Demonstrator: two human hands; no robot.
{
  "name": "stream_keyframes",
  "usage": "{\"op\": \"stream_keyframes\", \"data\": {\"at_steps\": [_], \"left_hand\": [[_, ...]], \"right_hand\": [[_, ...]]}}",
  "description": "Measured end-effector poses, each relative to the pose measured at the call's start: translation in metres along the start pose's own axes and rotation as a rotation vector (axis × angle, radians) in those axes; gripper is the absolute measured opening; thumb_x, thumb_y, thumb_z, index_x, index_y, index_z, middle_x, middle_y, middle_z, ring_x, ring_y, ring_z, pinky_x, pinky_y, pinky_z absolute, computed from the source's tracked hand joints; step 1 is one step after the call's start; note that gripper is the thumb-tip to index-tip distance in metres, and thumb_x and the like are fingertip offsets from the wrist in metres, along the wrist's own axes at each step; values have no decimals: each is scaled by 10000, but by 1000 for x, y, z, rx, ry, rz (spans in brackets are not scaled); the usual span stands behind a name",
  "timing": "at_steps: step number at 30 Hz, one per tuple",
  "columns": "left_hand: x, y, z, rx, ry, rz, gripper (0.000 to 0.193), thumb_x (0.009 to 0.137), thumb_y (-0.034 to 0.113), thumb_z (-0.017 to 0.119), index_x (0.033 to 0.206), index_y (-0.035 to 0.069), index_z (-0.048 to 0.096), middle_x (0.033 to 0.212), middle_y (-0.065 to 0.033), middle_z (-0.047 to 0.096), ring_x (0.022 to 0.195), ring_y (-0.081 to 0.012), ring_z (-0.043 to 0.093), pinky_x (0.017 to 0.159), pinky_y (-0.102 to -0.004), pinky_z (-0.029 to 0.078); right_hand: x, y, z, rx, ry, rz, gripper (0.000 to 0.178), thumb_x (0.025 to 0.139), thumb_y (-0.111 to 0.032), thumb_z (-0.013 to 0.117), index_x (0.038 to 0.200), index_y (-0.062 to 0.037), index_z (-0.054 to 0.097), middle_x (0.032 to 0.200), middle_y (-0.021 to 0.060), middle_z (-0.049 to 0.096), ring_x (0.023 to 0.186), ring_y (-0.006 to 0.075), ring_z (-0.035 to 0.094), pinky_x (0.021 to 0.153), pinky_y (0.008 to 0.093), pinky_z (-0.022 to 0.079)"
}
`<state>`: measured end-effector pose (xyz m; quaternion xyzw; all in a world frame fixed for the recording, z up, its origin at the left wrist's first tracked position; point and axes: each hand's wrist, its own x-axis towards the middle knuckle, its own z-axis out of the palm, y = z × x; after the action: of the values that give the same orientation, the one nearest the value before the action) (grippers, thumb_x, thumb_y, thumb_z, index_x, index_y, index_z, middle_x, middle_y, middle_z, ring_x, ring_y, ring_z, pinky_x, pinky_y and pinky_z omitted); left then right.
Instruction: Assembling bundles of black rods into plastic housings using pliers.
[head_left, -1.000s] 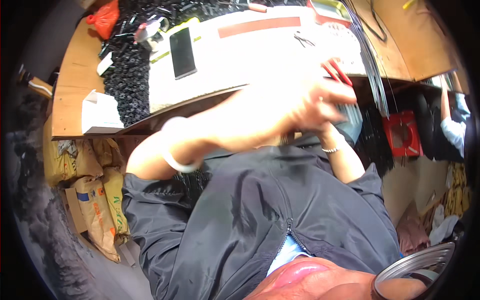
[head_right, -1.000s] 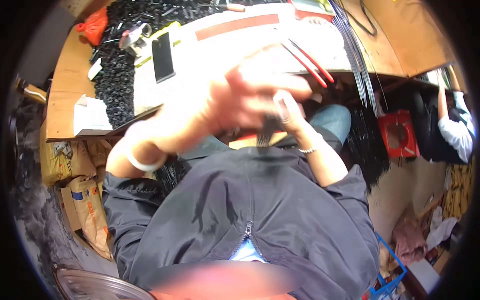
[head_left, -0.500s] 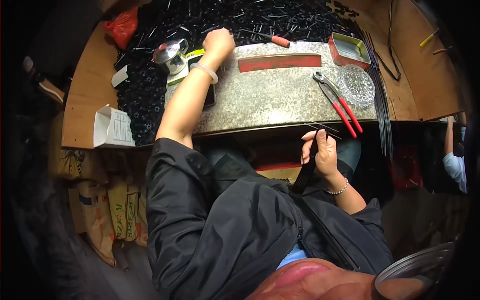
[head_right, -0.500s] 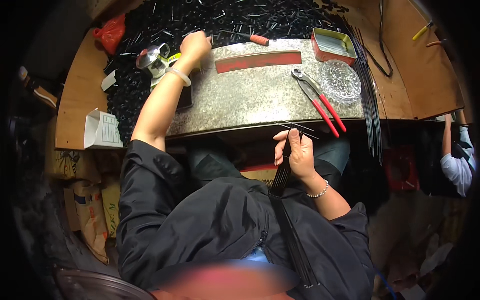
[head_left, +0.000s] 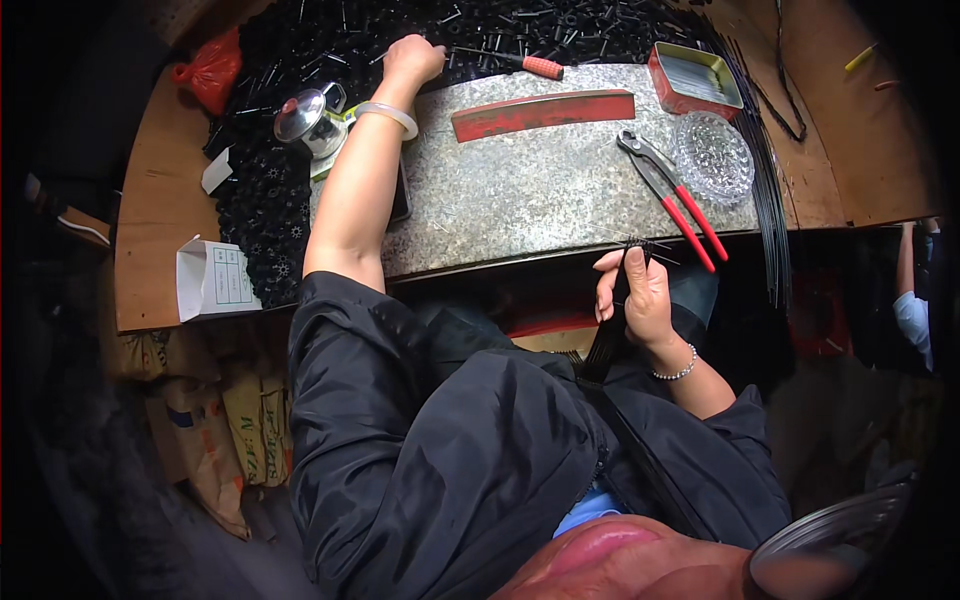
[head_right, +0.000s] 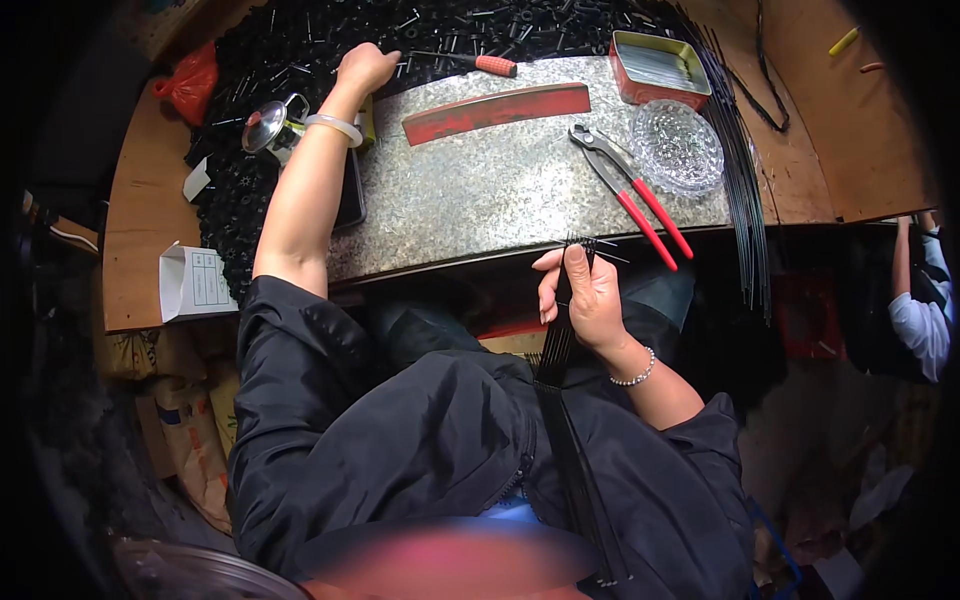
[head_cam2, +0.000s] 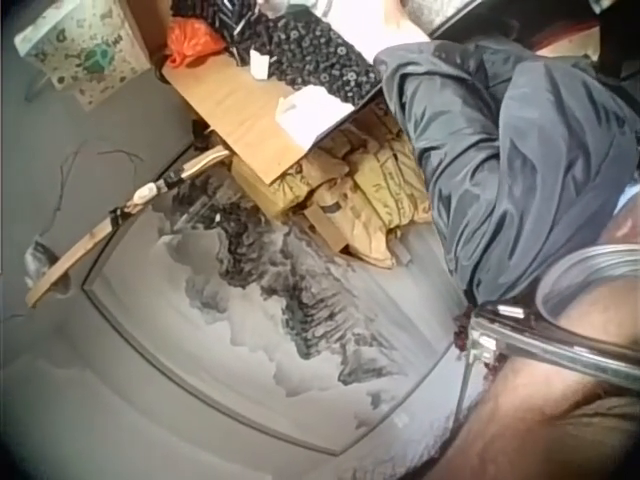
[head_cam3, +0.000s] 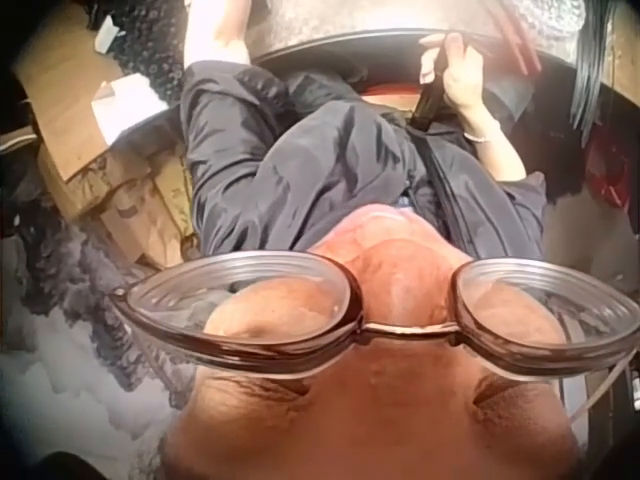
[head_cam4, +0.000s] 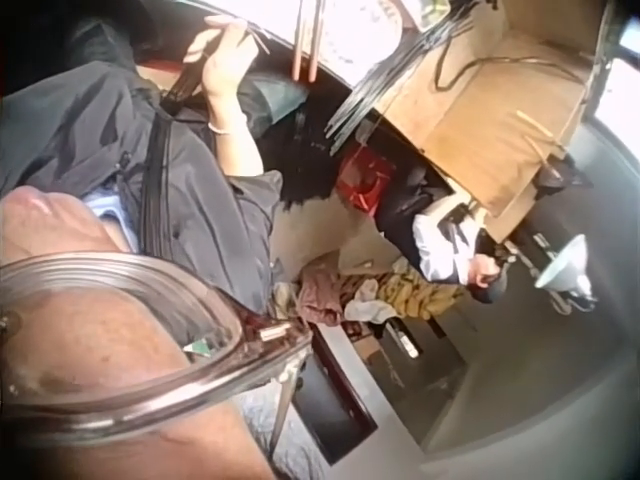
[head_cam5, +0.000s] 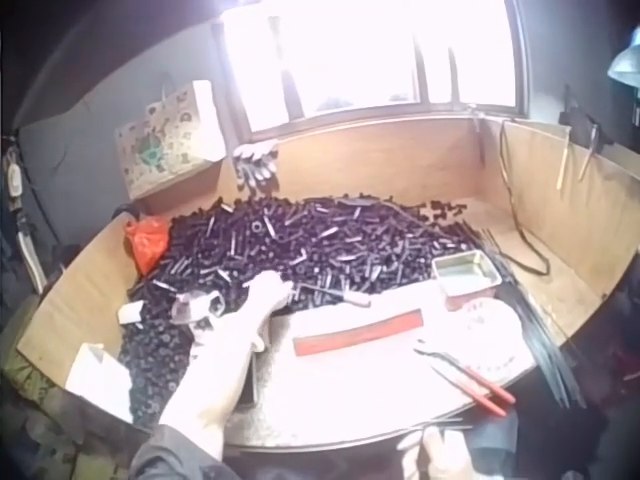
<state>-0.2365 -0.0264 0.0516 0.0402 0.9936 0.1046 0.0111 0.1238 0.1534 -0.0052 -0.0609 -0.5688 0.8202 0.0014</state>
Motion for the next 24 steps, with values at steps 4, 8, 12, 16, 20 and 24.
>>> {"op": "stream_keyframes", "data": {"at_steps": [4,8,12,16,20,24], "left_hand": [[-5,3,23,145,-37,22,373,787,304,602,1030,23,625,1105,-182,586,1044,-320,560,879,-377,463],[-10,4,27,39,57,17,328,801,266,567,986,1,628,1063,-213,593,1011,-337,573,854,-373,474],[-44,-6,16,-768,126,239,257,861,237,555,861,-18,581,776,-97,647,693,-133,621,601,-240,484],[-169,31,2,-1527,-394,430,195,879,199,551,915,11,588,760,-23,584,653,-81,516,610,-198,421],[-266,25,11,-1658,-677,267,269,875,217,566,1017,-11,568,874,-50,558,726,-95,482,605,-204,376],[-305,9,27,-1864,-765,161,346,871,219,575,1101,-36,530,957,-73,532,772,-131,456,618,-229,387]], "right_hand": [[-5,-3,2,-18,-17,-4,492,953,-403,305,899,35,522,542,80,517,412,122,476,416,247,437],[-15,-1,-1,-44,-32,-35,483,958,-388,295,952,32,533,573,90,546,459,131,516,469,244,454],[-29,3,6,-99,-42,-41,451,968,-353,289,1016,26,529,623,93,569,496,118,514,519,228,437],[-45,13,9,-62,2,-67,365,954,-353,343,999,-11,462,609,104,562,470,118,508,489,219,429],[-53,11,16,-48,-2,-83,335,929,-374,400,971,-43,378,594,114,557,441,121,509,432,208,419],[-60,13,21,-53,-60,-50,369,913,-387,423,992,-29,374,598,107,556,452,119,521,440,201,427]]}}
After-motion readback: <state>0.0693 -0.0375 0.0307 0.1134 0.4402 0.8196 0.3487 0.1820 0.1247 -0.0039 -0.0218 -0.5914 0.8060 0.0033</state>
